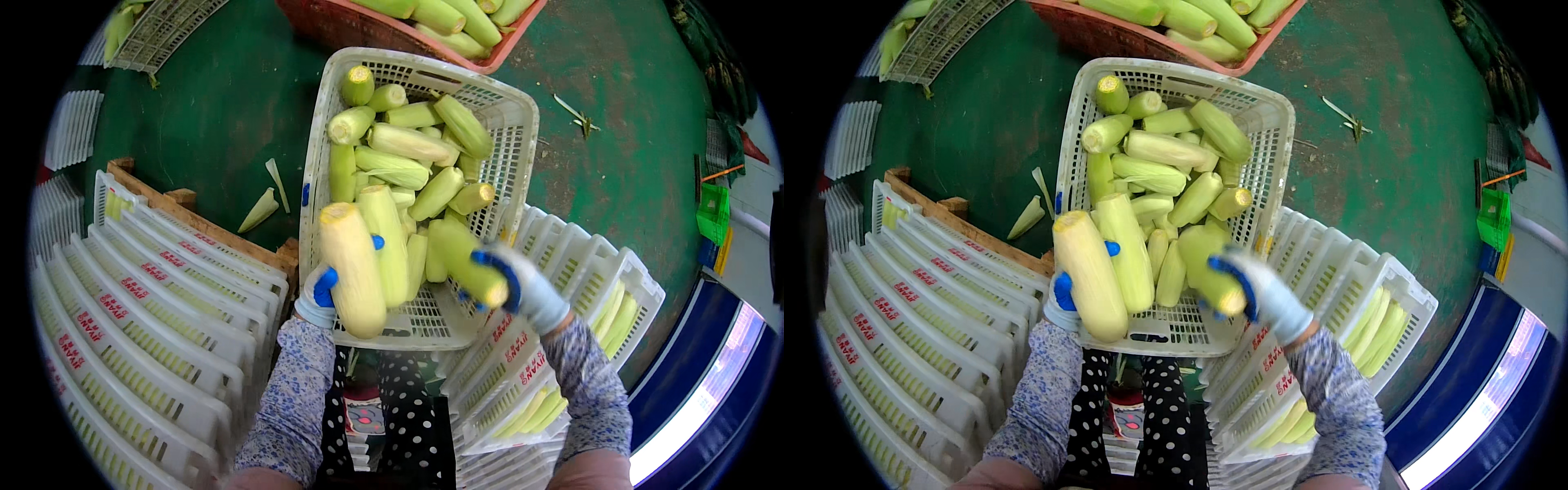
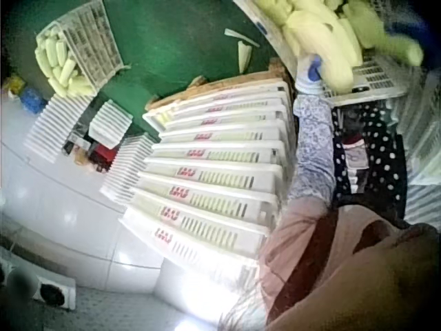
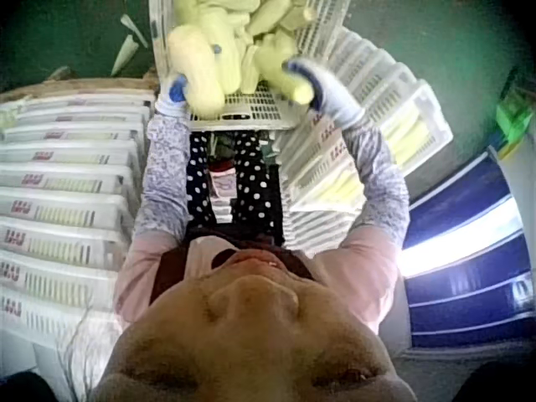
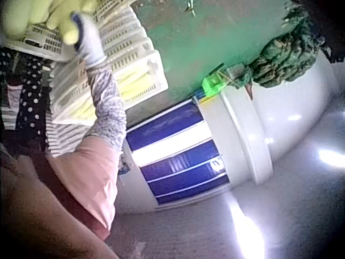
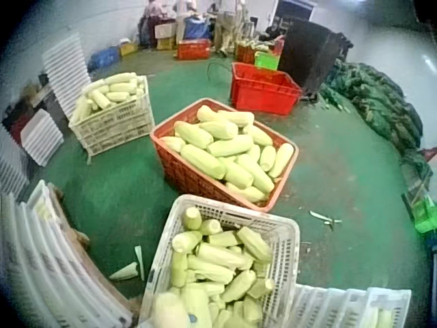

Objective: The person repeatedly picks husked corn cobs from a large white basket and places them into smaller white trays with compartments. The person also stacks empty trays and moves filled trays to the side. The task occurs in a processing area with other workers visible in the background.

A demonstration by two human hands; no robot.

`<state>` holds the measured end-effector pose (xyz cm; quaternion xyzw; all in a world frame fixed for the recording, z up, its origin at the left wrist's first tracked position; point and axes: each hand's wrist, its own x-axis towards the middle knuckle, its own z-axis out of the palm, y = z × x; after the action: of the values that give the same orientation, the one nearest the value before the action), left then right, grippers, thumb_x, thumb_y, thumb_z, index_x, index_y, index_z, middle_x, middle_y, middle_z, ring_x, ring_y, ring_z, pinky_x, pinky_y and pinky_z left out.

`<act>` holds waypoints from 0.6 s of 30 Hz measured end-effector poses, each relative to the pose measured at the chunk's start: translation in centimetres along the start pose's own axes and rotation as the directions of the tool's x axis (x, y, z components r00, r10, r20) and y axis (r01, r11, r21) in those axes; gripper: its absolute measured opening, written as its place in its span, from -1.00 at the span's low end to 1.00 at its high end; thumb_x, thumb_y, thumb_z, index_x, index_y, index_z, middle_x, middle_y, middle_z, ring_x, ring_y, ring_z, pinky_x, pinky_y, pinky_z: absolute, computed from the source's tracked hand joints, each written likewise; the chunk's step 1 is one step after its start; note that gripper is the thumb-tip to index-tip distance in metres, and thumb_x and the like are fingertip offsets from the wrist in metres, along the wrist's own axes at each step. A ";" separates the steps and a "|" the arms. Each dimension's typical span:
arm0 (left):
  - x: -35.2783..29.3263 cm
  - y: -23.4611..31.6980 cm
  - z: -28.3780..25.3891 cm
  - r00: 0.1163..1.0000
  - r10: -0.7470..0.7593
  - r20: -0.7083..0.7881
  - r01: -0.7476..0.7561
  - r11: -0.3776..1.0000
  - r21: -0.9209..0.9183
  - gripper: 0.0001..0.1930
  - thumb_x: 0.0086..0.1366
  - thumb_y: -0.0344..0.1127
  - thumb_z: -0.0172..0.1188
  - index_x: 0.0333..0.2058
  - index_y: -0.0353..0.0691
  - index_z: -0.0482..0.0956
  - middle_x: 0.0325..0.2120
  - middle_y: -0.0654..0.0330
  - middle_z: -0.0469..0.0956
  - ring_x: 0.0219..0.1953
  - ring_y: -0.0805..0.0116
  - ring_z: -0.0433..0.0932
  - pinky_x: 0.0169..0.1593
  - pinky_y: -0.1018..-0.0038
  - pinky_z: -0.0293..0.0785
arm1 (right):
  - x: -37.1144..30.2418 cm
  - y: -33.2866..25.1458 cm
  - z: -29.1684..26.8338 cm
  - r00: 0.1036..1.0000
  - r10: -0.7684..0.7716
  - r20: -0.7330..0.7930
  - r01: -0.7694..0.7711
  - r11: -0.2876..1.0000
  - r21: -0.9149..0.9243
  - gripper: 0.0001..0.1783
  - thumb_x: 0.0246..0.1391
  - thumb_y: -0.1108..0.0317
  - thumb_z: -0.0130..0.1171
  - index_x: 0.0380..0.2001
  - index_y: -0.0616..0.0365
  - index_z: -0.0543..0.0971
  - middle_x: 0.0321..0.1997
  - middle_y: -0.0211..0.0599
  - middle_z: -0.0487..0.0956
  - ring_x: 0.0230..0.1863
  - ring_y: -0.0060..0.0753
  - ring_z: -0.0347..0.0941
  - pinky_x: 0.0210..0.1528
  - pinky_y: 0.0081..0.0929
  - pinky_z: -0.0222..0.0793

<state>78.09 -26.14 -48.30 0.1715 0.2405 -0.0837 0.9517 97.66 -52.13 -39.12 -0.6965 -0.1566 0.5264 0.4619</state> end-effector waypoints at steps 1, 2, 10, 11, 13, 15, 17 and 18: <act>0.1 0.9 0.4 0.994 -0.102 0.035 0.099 0.992 0.075 0.08 -0.07 0.03 0.46 0.33 -0.23 0.03 0.18 0.01 0.33 0.16 0.17 0.40 0.18 0.27 0.40 | -0.8 -2.2 1.3 0.920 0.359 0.159 -0.392 0.819 0.418 -0.49 0.05 0.25 0.24 0.07 0.12 0.41 -0.04 -0.16 0.52 -0.15 -0.22 0.55 -0.14 -0.37 0.57; 0.4 1.6 1.1 0.982 -0.162 0.094 0.144 0.973 0.178 0.09 -0.10 -0.04 0.47 0.33 -0.25 0.01 0.17 0.03 0.34 0.16 0.20 0.39 0.18 0.29 0.38 | -1.4 -3.5 2.5 0.801 0.508 0.317 -0.591 0.582 0.559 -0.51 0.13 0.17 0.18 0.09 0.11 0.40 -0.04 -0.18 0.52 -0.17 -0.24 0.56 -0.18 -0.37 0.59; -1.6 -3.6 -1.8 0.799 -0.434 0.417 0.387 0.901 0.197 0.20 -0.12 -0.14 0.52 0.35 -0.31 -0.15 0.05 0.10 0.43 0.06 0.34 0.45 0.18 0.42 0.33 | -5.6 -4.5 8.4 0.676 0.405 0.616 -0.717 0.168 0.676 -0.20 0.26 -0.22 -0.17 0.25 0.29 0.20 0.12 0.08 0.46 -0.05 0.00 0.54 0.00 -0.20 0.51; -2.9 -5.2 -2.5 0.799 -0.425 0.425 0.408 0.903 0.135 0.18 -0.12 -0.14 0.51 0.34 -0.31 -0.14 0.05 0.10 0.44 0.06 0.34 0.45 0.18 0.42 0.33 | -6.1 -3.4 8.5 0.622 0.335 0.708 -0.776 0.143 0.614 -0.24 0.27 -0.18 -0.13 0.24 0.27 0.23 0.11 0.06 0.47 -0.06 -0.07 0.55 0.01 -0.25 0.51; -5.3 -7.4 -3.0 0.814 -0.434 0.386 0.463 0.886 0.020 0.16 -0.11 -0.14 0.50 0.34 -0.31 -0.12 0.05 0.10 0.44 0.05 0.34 0.45 0.17 0.42 0.34 | -5.3 -1.7 7.8 0.497 0.354 0.792 -0.851 0.379 0.365 -0.35 0.28 -0.05 -0.06 0.21 0.25 0.29 0.13 0.02 0.47 -0.08 -0.23 0.55 0.00 -0.36 0.50; -6.6 -8.6 -3.0 0.821 -0.436 0.370 0.485 0.873 -0.048 0.13 -0.09 -0.14 0.49 0.33 -0.31 -0.10 0.05 0.10 0.44 0.05 0.33 0.46 0.16 0.41 0.35 | -2.9 -0.3 6.4 0.749 0.283 0.599 -0.471 0.863 0.181 -0.47 0.20 0.04 0.05 0.05 0.26 0.43 -0.03 -0.05 0.55 -0.14 -0.31 0.56 -0.07 -0.41 0.49; -7.4 -8.6 -2.5 0.831 -0.439 0.342 0.488 0.870 -0.070 0.11 -0.08 -0.14 0.48 0.32 -0.31 -0.08 0.05 0.09 0.44 0.04 0.33 0.46 0.15 0.41 0.36 | 1.9 2.0 5.2 0.983 0.104 0.154 -0.068 0.972 -0.223 -0.59 0.13 0.14 0.17 -0.11 0.28 0.58 -0.19 -0.12 0.63 -0.20 -0.38 0.57 -0.13 -0.47 0.49; -7.8 -8.7 -2.4 0.833 -0.441 0.335 0.490 0.868 -0.077 0.10 -0.08 -0.14 0.48 0.31 -0.31 -0.07 0.05 0.09 0.44 0.04 0.33 0.46 0.15 0.41 0.36 | 5.7 2.6 5.3 0.875 0.459 -0.155 -0.479 0.868 -0.134 -0.54 0.08 0.10 0.21 -0.12 0.28 0.56 -0.18 0.01 0.60 -0.14 -0.27 0.56 -0.11 -0.40 0.47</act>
<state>68.17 -32.73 -48.95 0.0159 0.1302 -0.3194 0.9385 94.52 -46.95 -44.70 -0.7799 0.0012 0.5655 0.2682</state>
